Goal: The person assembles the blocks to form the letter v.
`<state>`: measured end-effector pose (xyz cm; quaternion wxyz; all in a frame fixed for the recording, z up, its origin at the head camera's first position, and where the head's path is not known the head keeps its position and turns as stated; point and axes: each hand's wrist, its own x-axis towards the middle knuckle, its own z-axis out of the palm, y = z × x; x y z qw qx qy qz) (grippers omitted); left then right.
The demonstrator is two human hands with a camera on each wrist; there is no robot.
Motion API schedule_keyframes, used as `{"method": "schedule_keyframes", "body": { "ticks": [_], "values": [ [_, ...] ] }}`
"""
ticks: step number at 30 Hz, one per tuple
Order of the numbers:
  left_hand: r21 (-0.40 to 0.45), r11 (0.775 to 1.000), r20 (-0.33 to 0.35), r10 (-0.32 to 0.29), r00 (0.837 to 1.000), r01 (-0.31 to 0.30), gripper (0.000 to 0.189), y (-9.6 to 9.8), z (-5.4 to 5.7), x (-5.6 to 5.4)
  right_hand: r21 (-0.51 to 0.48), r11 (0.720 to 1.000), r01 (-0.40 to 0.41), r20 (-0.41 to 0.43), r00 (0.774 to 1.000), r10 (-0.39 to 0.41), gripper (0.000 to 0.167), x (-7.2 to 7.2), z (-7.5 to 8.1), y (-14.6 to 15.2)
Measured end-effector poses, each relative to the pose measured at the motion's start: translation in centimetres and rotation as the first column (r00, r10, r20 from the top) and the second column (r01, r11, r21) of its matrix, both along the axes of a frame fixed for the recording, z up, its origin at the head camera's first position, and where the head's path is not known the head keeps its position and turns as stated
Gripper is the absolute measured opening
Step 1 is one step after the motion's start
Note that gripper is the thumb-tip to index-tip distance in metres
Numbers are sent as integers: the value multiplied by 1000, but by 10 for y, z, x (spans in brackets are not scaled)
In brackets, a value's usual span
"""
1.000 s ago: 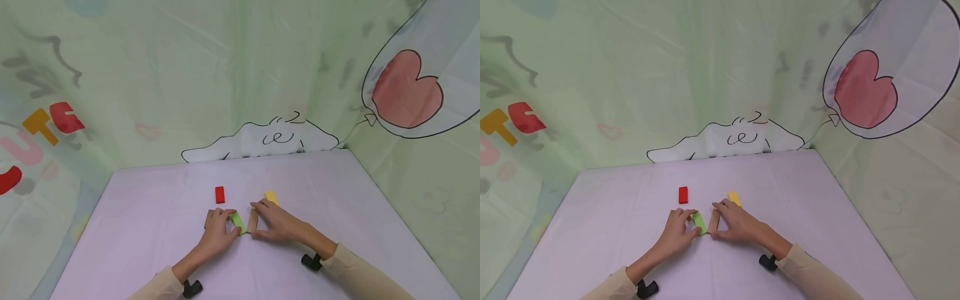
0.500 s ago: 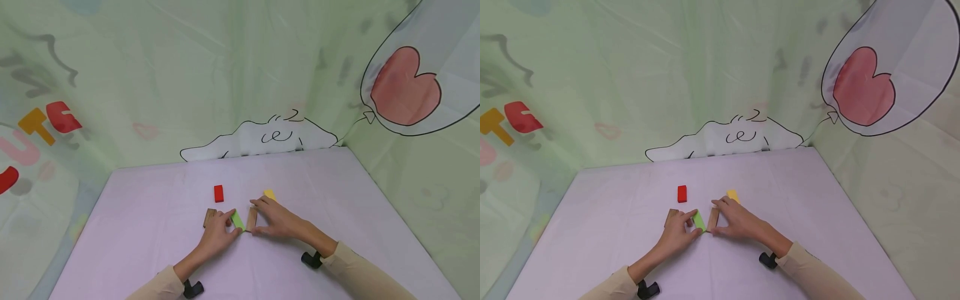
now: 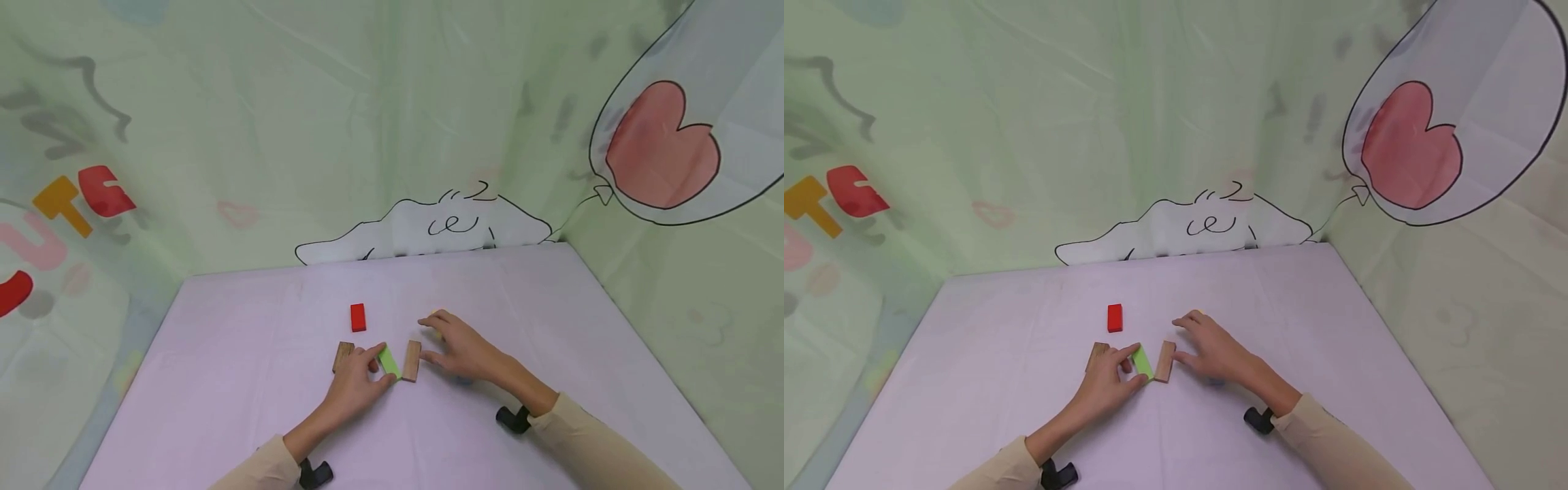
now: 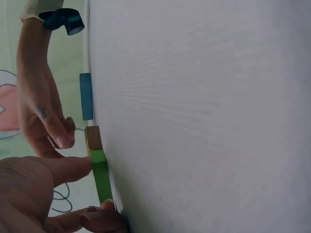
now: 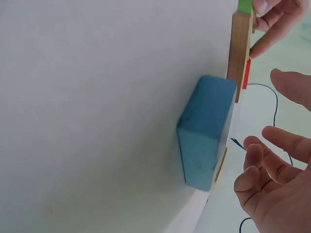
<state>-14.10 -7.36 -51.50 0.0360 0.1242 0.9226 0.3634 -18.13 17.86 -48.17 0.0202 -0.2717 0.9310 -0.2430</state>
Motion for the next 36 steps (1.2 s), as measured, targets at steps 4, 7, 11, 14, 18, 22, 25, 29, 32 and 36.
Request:
{"method": "schedule_keyframes", "body": {
  "ticks": [4, 7, 11, 14, 18, 22, 25, 29, 32, 36],
  "values": [
    [-7, 1000, 1, -4, 1000, 4, 62, 0, 0, -1, -2, 1000, 26, -9, 1000, -26, 60, -5, 2, 2],
    [-9, 1000, 9, -3, 1000, 3, 62, 0, 0, 0, 6, 999, 43, -14, 999, -43, 61, -7, 3, 3],
    [-8, 1000, 15, 8, 1000, -7, 62, -1, -1, 1, 10, 998, 61, -1, 998, -61, 63, -10, 4, 5],
    [-6, 1000, 10, 10, 1000, -10, 62, 0, -1, 0, -1, 997, 77, 20, 997, -77, 64, -13, 6, 7],
    [-4, 1000, 12, 11, 1000, -11, 62, 0, -2, 0, -6, 995, 100, 45, 994, -99, 65, -20, 7, 11],
    [-6, 1000, 18, 20, 1000, -20, 63, 0, -3, 0, 16, 996, 88, 48, 995, -89, 67, -28, 7, 16],
    [-7, 1000, 15, 23, 1000, -23, 63, -1, -4, -1, 39, 997, 69, 38, 997, -70, 66, -33, 7, 20],
    [-4, 1000, 9, 19, 1000, -19, 63, -1, -4, -1, 71, 995, 68, 58, 996, -72, 66, -38, 7, 24],
    [-4, 1000, 4, 16, 1000, -16, 63, -1, -4, -1, 94, 993, 68, 76, 994, -75, 67, -40, 5, 26],
    [-7, 1000, -3, 15, 1000, -15, 62, -1, -5, -1, 104, 993, 59, 83, 994, -68, 67, -41, 2, 28]
  ]
}}
